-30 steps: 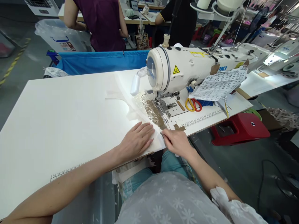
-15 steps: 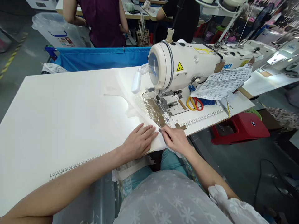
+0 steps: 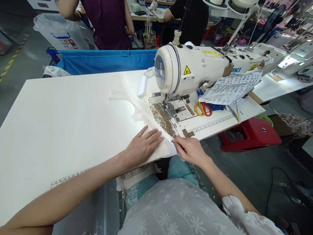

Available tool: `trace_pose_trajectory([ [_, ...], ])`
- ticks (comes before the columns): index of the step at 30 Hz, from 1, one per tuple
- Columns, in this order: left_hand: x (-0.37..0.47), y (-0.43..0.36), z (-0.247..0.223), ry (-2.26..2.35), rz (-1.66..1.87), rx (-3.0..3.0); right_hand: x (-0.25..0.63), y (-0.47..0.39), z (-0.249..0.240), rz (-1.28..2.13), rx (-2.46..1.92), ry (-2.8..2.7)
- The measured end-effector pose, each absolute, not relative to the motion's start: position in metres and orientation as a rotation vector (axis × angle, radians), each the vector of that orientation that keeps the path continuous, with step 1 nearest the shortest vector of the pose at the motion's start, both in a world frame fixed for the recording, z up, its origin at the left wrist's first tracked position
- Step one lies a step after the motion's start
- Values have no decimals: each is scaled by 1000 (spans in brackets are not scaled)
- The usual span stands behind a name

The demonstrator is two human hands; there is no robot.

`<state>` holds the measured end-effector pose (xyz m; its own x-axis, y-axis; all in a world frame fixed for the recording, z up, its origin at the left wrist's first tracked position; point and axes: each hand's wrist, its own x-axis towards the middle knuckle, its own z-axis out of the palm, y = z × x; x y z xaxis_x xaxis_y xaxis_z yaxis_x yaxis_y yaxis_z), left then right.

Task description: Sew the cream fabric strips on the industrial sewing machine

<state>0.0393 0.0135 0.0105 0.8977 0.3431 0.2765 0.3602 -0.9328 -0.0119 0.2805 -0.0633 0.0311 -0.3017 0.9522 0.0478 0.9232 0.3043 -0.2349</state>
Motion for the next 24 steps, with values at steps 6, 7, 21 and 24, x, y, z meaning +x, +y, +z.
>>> trace_pose_trajectory([
  [6,41,12,7,-516,-459,-3012,258,-48,23,135,-1773,-2364],
  [7,41,10,5,-511,-441,-3034,257,-48,22,144,-1764,-2332],
  [21,43,7,2,-529,-435,-3025,253,-44,15,87,-1746,-2273],
  [24,43,7,2,-540,-438,-3024,262,-55,21,82,-1720,-2347],
])
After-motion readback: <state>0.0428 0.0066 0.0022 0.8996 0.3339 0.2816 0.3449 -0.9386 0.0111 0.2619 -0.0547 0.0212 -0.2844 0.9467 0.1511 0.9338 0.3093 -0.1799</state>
